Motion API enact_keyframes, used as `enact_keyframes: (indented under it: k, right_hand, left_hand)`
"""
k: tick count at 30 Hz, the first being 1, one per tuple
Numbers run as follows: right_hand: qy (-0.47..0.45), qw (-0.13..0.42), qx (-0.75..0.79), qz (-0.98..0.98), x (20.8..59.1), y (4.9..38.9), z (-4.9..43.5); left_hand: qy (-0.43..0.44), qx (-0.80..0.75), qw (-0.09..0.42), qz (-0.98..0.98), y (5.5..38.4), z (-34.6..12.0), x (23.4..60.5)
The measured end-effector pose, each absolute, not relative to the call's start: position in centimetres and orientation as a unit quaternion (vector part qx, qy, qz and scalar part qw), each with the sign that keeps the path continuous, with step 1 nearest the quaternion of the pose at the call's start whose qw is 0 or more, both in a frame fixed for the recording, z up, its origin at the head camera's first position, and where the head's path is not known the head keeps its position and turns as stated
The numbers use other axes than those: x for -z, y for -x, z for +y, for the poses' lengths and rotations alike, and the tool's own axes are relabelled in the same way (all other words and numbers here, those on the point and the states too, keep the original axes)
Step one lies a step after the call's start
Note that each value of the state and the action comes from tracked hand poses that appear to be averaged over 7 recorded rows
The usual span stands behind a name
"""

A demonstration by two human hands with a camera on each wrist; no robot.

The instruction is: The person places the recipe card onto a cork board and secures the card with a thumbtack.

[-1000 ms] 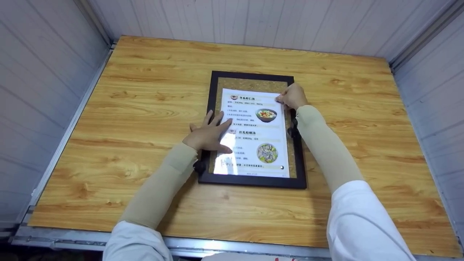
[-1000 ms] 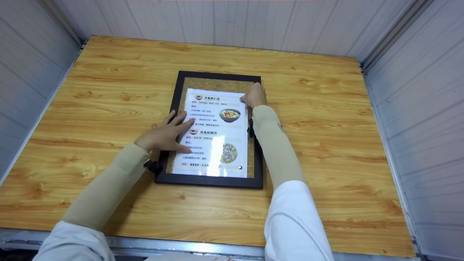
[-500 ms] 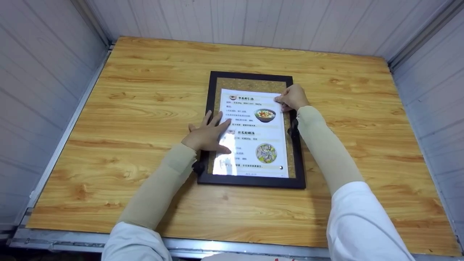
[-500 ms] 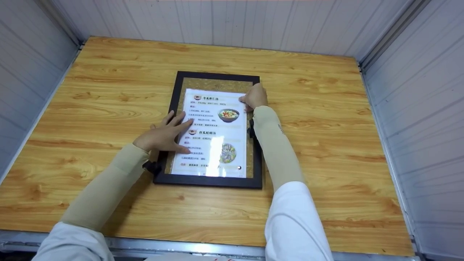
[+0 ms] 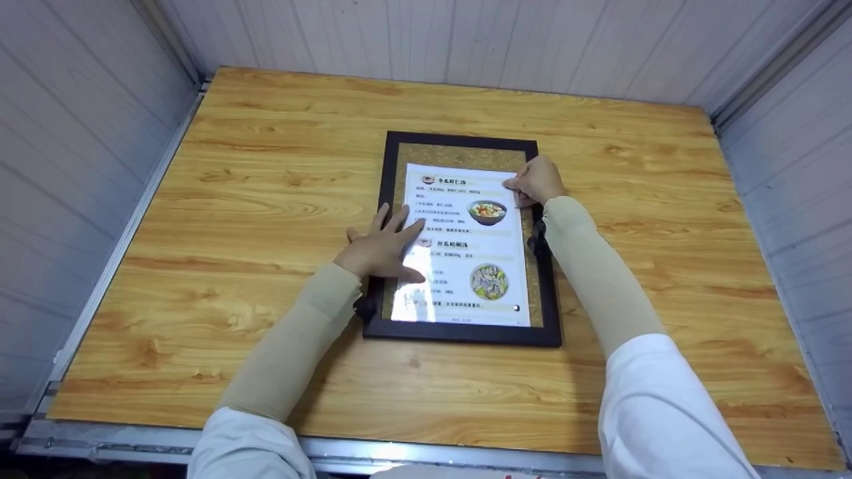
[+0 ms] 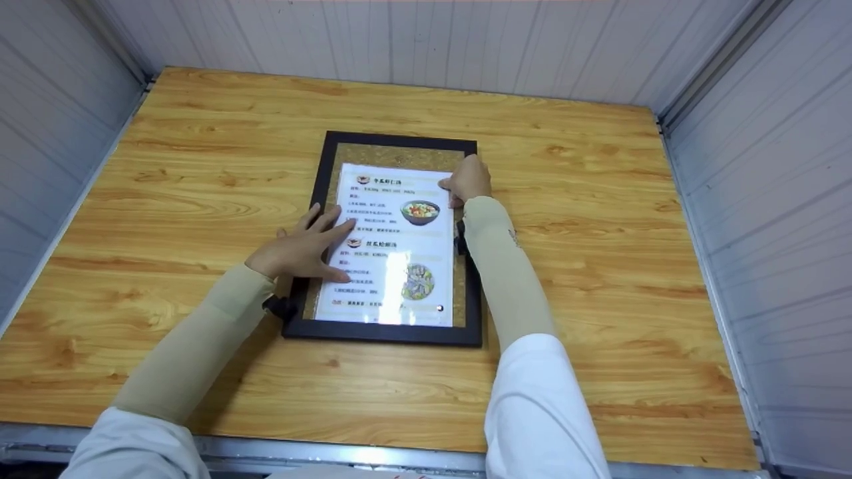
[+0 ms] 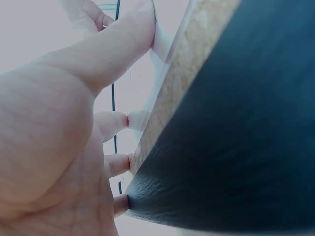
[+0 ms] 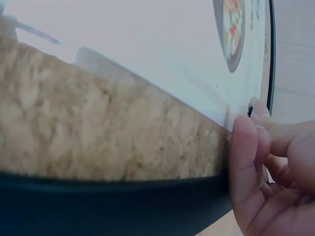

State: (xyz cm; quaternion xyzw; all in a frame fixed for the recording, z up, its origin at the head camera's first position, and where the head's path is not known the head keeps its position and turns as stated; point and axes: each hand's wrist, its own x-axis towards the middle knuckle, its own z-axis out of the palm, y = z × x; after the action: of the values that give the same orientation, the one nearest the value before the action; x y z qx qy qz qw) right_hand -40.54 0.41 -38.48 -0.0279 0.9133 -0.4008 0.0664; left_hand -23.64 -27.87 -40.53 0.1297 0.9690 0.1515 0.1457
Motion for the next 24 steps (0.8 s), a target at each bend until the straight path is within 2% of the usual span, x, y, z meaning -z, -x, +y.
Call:
enact_keyframes:
  k: [11, 24]
  right_hand:
    - [0.025, 0.033, 0.338, 0.94, 38.73, 39.83, 0.9]
    - [0.019, 0.023, 0.341, 0.94, 39.1, 39.91, 1.11]
  left_hand:
    - [-0.129, -0.16, 0.152, 0.967, 23.75, -27.86, 40.82]
    - [-0.123, -0.16, 0.151, 0.968, 23.77, -27.78, 40.66]
